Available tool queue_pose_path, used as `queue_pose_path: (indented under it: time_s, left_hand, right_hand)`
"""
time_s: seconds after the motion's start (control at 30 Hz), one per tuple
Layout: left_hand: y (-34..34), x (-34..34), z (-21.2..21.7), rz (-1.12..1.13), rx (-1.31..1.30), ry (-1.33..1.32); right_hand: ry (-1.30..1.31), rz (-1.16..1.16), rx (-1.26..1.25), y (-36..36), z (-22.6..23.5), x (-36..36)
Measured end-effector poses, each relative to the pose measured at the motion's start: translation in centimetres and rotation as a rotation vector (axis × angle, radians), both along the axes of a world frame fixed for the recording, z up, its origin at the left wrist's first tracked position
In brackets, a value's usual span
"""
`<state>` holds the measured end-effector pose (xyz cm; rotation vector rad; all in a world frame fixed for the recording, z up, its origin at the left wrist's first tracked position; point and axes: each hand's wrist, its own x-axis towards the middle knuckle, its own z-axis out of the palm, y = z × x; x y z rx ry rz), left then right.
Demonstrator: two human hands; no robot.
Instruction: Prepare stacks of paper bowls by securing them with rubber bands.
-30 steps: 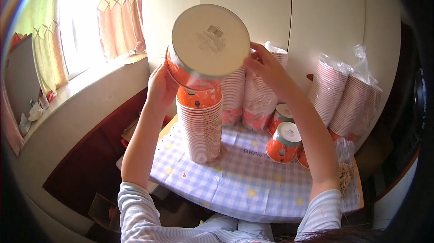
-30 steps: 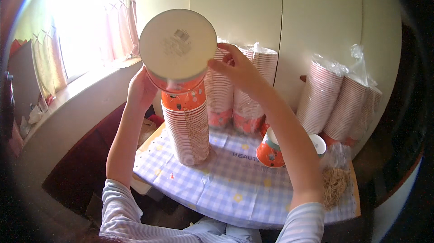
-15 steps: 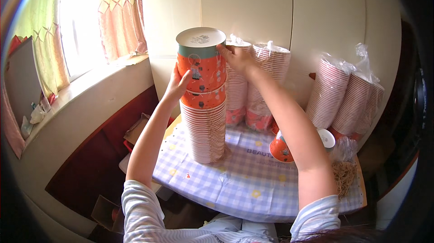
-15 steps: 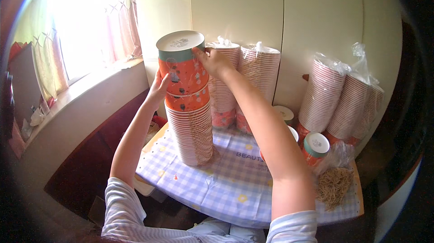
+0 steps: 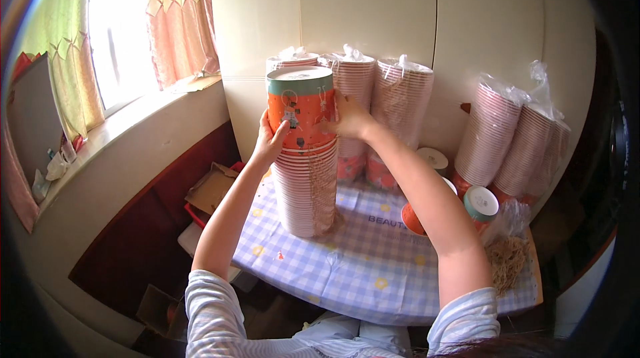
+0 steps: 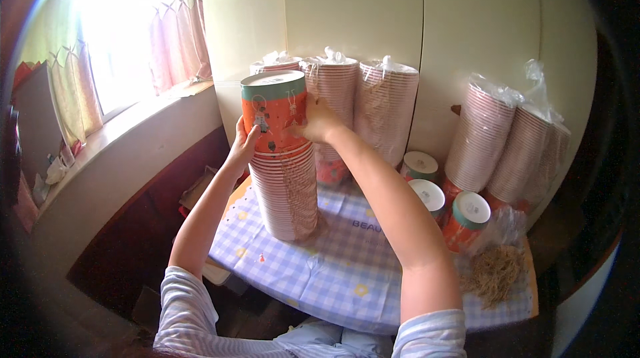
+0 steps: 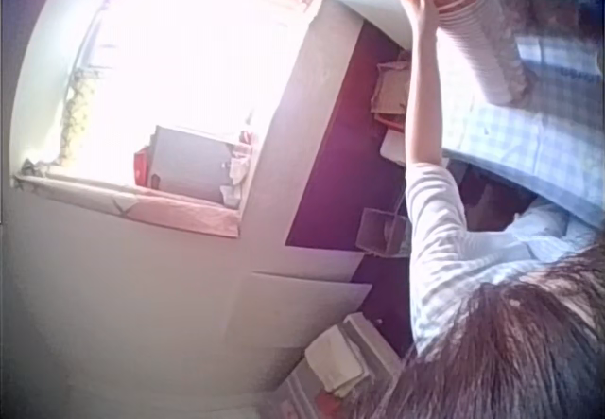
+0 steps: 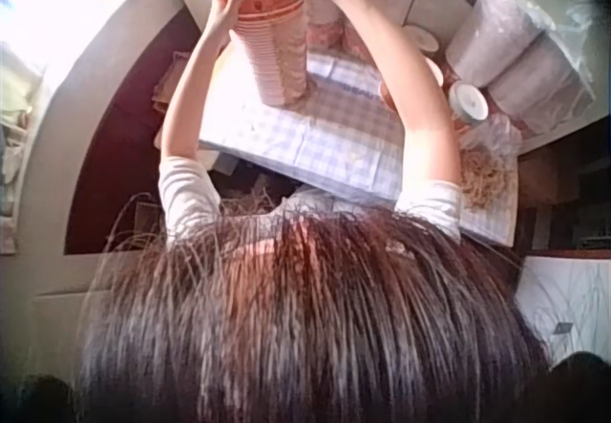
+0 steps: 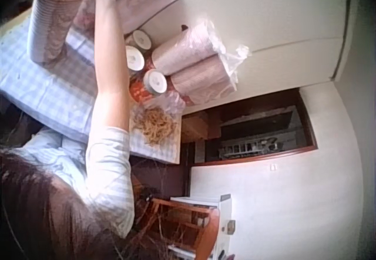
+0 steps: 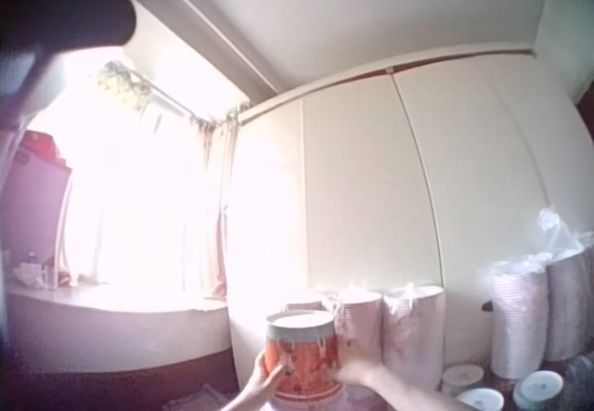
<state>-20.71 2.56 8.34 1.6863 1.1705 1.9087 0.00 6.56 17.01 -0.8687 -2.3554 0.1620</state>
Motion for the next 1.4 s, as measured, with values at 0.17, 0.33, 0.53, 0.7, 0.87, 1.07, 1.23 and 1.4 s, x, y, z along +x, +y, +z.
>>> queue_pose_path:
  time_s: [0.17,0.33,0.53,0.7,0.87,1.07,1.23,1.4]
  left_hand:
    - [0.2,0.1,-0.4,0.062,0.03,0.007]
    - [-0.1,0.4,-0.8,0.079,0.028,-0.009]
    - [0.0,0.5,-1.4,0.163,0.065,0.036]
    - [-0.7,1.2,-1.3,0.184,0.036,0.05]
    - [-0.8,0.0,-2.7,0.118,0.031,0.019]
    - [-4.3,0.3,-9.4,0.123,-0.006,0.012]
    - [-9.0,4.5,-16.9,0.435,-0.041,-0.034]
    - [-10.8,11.4,-20.2,0.257,-0.028,0.033]
  right_hand:
    - [-0.033,-0.032,-0.05,-1.1,0.5,0.2]
    - [-0.008,-0.053,-0.106,-1.2,-0.1,0.4]
    - [0.111,0.078,-0.058,-0.6,-1.0,0.7]
    - [0.089,0.016,-0.095,-1.5,-1.1,1.1]
    - [0.012,-0.155,-0.118,-1.8,-4.5,2.7]
    - [0.027,-0.072,-0.08,-2.8,-17.6,11.9]
    - [-0.013,-0.165,-0.189,-13.9,-25.8,18.6]
    - [0.052,-0.405,-0.085,-22.1,-30.3,22.3]
